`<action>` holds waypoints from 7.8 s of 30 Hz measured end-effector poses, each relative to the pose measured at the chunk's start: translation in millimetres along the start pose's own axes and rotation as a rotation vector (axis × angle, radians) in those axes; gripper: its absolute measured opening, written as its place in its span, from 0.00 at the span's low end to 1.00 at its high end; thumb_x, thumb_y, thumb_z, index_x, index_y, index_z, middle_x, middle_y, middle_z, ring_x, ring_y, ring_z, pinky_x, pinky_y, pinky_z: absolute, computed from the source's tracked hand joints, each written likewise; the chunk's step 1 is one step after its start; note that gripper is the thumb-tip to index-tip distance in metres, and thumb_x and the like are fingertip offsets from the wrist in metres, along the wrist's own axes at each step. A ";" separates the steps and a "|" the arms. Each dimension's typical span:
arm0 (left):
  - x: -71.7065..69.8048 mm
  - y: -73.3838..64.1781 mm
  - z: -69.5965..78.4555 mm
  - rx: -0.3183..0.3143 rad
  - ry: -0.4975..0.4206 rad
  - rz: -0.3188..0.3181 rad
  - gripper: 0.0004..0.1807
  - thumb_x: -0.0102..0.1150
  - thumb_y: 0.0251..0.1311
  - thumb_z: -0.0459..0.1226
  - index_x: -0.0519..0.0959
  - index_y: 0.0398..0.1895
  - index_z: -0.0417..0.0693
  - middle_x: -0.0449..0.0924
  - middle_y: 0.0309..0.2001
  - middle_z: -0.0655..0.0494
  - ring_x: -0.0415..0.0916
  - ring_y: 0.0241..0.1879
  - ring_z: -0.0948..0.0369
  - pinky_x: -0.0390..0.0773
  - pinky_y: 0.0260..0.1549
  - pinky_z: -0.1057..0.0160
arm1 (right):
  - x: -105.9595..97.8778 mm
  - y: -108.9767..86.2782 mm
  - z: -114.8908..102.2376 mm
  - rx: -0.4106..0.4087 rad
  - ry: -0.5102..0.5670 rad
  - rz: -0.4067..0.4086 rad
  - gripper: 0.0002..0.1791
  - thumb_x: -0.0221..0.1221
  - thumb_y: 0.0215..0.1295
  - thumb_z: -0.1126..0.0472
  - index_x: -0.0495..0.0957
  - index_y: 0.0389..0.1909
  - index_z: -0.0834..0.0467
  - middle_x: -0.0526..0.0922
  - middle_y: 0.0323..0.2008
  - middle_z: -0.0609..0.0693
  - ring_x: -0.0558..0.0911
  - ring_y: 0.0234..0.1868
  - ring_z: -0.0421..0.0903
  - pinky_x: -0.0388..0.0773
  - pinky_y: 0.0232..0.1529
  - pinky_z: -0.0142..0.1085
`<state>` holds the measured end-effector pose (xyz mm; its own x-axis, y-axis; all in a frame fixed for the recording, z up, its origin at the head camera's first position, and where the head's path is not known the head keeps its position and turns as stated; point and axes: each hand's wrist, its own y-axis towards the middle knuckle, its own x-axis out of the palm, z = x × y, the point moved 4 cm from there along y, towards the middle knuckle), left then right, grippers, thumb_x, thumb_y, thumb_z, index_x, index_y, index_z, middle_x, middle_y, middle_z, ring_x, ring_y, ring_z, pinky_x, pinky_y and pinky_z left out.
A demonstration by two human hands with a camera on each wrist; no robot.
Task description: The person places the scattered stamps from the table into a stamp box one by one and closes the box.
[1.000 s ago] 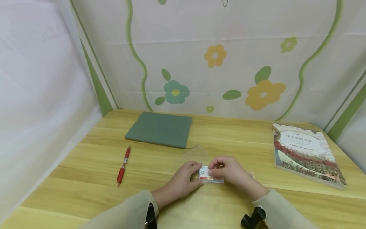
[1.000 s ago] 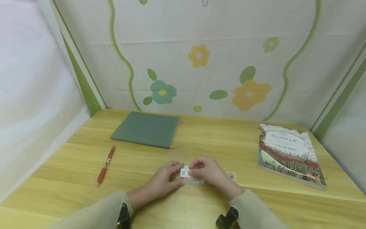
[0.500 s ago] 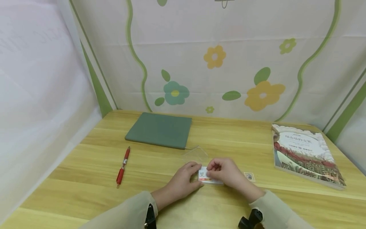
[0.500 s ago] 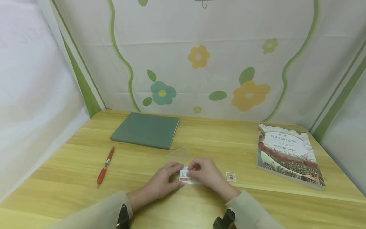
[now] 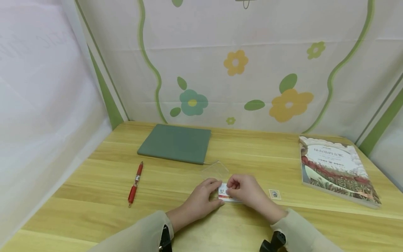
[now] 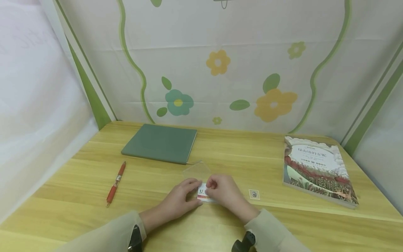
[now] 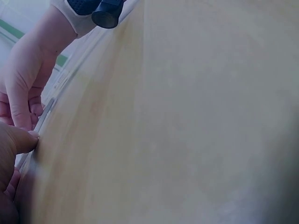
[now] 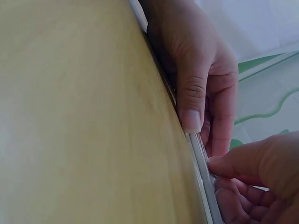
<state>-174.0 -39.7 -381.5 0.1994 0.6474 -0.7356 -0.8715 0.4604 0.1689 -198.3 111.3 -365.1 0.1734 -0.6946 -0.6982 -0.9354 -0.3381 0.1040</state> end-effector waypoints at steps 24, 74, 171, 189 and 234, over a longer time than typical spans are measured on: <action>-0.1 -0.5 -1.7 0.012 0.003 0.011 0.31 0.65 0.53 0.39 0.70 0.60 0.37 0.72 0.54 0.52 0.70 0.53 0.58 0.71 0.55 0.59 | -3.1 1.1 2.5 0.005 -0.074 -0.034 0.05 0.66 0.52 0.62 0.78 0.23 0.54 0.74 0.22 0.44 0.71 0.25 0.39 0.69 0.25 0.28; 1.8 -2.1 1.5 0.017 0.043 -0.002 0.31 0.63 0.55 0.39 0.69 0.61 0.36 0.71 0.55 0.51 0.69 0.54 0.59 0.70 0.55 0.61 | -97.8 -55.4 63.4 0.111 -0.137 0.003 0.19 0.62 0.58 0.52 0.78 0.45 0.60 0.79 0.35 0.46 0.74 0.35 0.36 0.73 0.32 0.30; 2.7 -3.0 0.3 0.007 0.059 0.001 0.30 0.62 0.56 0.40 0.69 0.61 0.38 0.70 0.56 0.52 0.68 0.55 0.60 0.70 0.56 0.62 | -49.3 -12.5 47.3 0.159 0.432 -0.242 0.13 0.62 0.57 0.62 0.72 0.36 0.68 0.75 0.26 0.50 0.76 0.28 0.42 0.77 0.29 0.32; 3.0 -2.6 0.0 0.014 0.047 0.009 0.30 0.63 0.55 0.40 0.70 0.60 0.37 0.71 0.55 0.53 0.68 0.53 0.62 0.71 0.54 0.62 | -29.9 -7.8 36.9 0.190 0.459 -0.251 0.11 0.61 0.55 0.65 0.73 0.35 0.68 0.74 0.26 0.50 0.74 0.28 0.44 0.75 0.28 0.31; -6.9 -5.0 -3.0 -0.004 -0.100 0.070 0.23 0.63 0.53 0.34 0.75 0.53 0.39 0.72 0.51 0.53 0.72 0.47 0.60 0.74 0.49 0.64 | -38.2 -1.4 14.4 0.053 0.032 -0.133 0.04 0.60 0.58 0.60 0.77 0.28 0.56 0.75 0.25 0.47 0.71 0.28 0.43 0.69 0.26 0.29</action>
<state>-172.3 -48.3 -379.2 0.1814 0.7357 -0.6525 -0.8864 0.4096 0.2154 -208.1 147.5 -348.7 0.3056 -0.6664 -0.6801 -0.9185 -0.3947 -0.0260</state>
